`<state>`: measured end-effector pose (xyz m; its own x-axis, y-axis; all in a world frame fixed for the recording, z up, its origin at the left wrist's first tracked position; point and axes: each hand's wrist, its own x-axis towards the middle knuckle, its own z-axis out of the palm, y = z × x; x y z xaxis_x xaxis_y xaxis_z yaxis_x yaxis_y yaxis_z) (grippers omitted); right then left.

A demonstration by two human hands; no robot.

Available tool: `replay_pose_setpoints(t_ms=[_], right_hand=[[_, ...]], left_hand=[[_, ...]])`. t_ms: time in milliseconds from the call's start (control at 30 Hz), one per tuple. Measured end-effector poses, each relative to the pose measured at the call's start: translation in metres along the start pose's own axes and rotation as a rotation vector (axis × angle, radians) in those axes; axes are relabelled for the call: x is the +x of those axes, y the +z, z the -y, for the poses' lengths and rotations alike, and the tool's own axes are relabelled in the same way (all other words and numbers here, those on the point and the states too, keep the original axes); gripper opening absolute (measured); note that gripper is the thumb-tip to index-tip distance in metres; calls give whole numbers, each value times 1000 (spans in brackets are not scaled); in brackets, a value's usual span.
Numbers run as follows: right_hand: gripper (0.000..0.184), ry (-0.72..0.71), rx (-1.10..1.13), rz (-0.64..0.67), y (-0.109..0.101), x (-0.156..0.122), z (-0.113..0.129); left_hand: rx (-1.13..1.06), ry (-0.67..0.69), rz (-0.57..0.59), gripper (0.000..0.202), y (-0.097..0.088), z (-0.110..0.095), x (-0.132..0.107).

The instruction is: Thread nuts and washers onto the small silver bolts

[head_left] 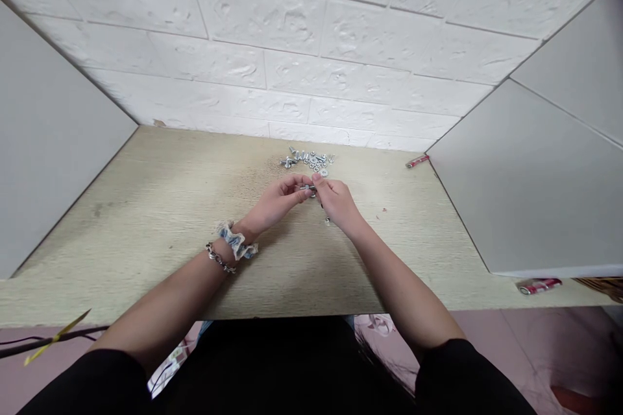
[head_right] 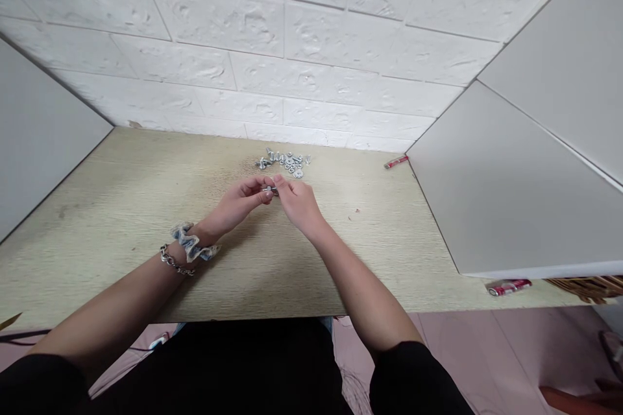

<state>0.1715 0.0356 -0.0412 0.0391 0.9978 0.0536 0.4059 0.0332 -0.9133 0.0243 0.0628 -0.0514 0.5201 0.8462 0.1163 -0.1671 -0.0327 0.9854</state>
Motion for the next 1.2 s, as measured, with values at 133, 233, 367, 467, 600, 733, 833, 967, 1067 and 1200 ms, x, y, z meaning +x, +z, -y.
replay_pose_setpoints(t_ms=[133, 233, 367, 467, 600, 733, 833, 967, 1067, 1200], right_hand=[[51, -62, -18, -5, 1, 0, 0], [47, -119, -36, -5, 1, 0, 0], [41, -235, -84, -14, 1, 0, 0], [35, -325, -142, -32, 1, 0, -1], [23, -411, -240, -61, 2, -1, -1], [10, -484, -326, -91, 2, -1, 0], [14, -528, -351, -103, 2, -1, 0], [16, -573, -347, -130, 1, -2, -1], [12, -600, -298, -141, 2, -3, -1], [13, -611, -225, -162, 4, -5, 2]], left_hand=[[-1, -9, -31, 23, 2, -3, -2], [-29, -27, -46, 22, 4, -6, -2], [-68, -46, -62, 21, 5, -8, -2], [-90, -58, -67, 21, 4, -7, -2], [-115, -70, -99, 22, 3, -5, -1], [-141, -66, -117, 23, 1, -3, -1], [-140, -69, -125, 23, 0, -2, 0], [-151, -65, -131, 22, 0, -1, 0], [-187, -74, -144, 20, 0, -1, 1], [-217, -91, -156, 19, 1, -2, 0]])
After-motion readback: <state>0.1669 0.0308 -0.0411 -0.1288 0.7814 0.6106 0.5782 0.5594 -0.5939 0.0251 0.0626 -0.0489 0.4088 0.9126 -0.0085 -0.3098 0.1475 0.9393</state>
